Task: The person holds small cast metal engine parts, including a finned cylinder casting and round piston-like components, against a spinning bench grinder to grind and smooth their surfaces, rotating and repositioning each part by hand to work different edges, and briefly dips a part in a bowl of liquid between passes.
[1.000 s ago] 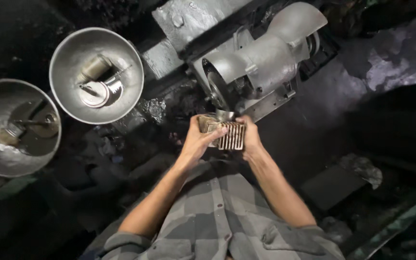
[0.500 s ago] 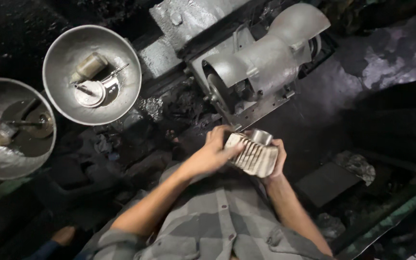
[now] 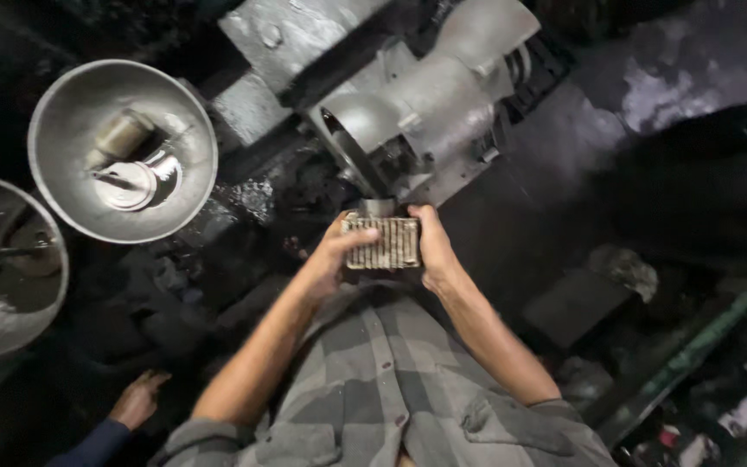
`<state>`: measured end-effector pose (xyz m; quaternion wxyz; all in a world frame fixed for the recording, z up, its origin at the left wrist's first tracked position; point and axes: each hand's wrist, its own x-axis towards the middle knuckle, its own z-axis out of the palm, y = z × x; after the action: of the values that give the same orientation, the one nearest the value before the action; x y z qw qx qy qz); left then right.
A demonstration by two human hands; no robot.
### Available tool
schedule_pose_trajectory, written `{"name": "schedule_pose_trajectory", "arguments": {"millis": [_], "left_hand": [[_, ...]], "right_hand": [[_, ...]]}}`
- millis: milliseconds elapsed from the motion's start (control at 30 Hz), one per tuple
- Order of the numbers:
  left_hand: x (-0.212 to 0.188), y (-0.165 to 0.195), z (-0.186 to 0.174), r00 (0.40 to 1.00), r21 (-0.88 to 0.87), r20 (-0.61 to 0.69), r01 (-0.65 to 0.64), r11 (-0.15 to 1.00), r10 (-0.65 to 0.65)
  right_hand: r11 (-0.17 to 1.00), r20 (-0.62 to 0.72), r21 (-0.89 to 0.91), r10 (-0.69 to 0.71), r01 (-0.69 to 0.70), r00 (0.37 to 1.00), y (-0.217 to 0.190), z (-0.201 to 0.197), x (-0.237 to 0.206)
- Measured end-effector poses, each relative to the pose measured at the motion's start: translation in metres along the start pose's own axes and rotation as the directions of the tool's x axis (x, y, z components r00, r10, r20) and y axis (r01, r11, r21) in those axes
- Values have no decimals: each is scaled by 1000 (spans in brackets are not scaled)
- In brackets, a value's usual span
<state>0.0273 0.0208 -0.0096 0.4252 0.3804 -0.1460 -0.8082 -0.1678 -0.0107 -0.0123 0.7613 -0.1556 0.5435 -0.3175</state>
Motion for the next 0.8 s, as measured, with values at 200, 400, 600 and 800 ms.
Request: {"name": "schedule_pose_trajectory", "arguments": {"millis": [200, 400, 600, 800], "left_hand": [[51, -40, -42, 838, -418, 503, 450, 789, -212], [13, -31, -10, 877, 688, 406, -479, 545, 258], [-26, -8, 44, 940, 698, -23, -229, 678, 341], [-10, 2, 25, 973, 275, -130, -152, 949, 193]], "right_hand": [[854, -55, -413, -369, 316, 928, -19, -36, -72], [909, 237, 404, 3, -101, 972, -16, -35, -59], [946, 157, 205, -286, 252, 945, 2, -16, -33], [996, -60, 79, -40, 45, 997, -3, 7, -9]]}}
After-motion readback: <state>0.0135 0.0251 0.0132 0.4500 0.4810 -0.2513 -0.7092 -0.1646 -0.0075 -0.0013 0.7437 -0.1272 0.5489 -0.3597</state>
